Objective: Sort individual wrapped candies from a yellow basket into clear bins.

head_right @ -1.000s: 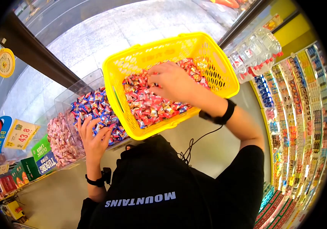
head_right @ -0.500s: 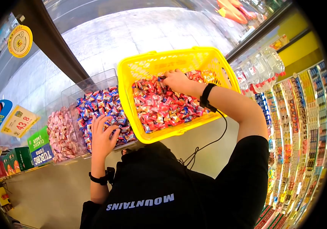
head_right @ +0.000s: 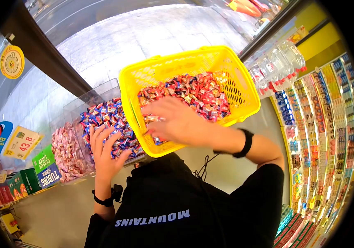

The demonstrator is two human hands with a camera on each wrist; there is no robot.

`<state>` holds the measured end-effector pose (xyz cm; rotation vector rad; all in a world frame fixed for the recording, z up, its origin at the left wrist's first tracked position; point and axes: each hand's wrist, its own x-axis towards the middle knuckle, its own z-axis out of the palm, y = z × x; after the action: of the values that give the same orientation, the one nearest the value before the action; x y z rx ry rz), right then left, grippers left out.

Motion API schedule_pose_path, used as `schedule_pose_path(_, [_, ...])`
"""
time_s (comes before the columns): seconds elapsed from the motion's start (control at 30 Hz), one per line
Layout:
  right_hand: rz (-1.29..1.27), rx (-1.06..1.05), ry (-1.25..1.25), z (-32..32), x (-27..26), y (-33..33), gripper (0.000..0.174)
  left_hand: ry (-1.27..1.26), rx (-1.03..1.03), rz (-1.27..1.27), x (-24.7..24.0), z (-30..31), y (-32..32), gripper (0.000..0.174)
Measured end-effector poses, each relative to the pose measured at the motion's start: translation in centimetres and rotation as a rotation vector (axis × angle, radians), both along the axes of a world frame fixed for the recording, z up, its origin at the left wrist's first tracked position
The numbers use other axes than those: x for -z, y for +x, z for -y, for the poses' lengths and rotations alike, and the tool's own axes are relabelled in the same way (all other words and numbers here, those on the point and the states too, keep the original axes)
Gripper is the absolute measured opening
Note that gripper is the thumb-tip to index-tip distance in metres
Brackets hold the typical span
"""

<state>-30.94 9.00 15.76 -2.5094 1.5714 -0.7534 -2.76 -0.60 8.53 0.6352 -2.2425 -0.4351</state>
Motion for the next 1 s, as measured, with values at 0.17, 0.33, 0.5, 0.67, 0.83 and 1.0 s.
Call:
schedule_pose_path(0.17, [0.262, 0.032, 0.002, -2.8, 1.5, 3.8, 0.03, -0.083, 0.212, 0.049, -2.3, -0.8, -2.0, 0.033])
schedule_pose_path(0.33, [0.235, 0.15, -0.101, -2.9, 3.2, 4.4, 0.029, -0.106, 0.189, 0.083, -1.8, -1.3, -2.3, 0.023])
schedule_pose_path(0.5, [0.149, 0.121, -0.129, -3.1, 4.9, 3.8, 0.023, -0.134, 0.16, 0.1, -1.6, -1.4, -2.4, 0.021])
schedule_pose_path(0.67, [0.204, 0.098, -0.192, -2.8, 5.3, 5.2, 0.02, -0.003, 0.194, 0.151, -1.5, -1.4, -1.3, 0.04])
schedule_pose_path(0.83, [0.156, 0.036, -0.224, -1.9, 5.3, 6.6, 0.019, 0.001, 0.21, 0.132, 0.1, -0.7, 0.4, 0.035])
schedule_pose_path(1.0, [0.145, 0.135, -0.182, -1.6, 5.5, 7.9, 0.019, 0.001, 0.152, 0.068, 2.1, 0.2, 2.3, 0.025])
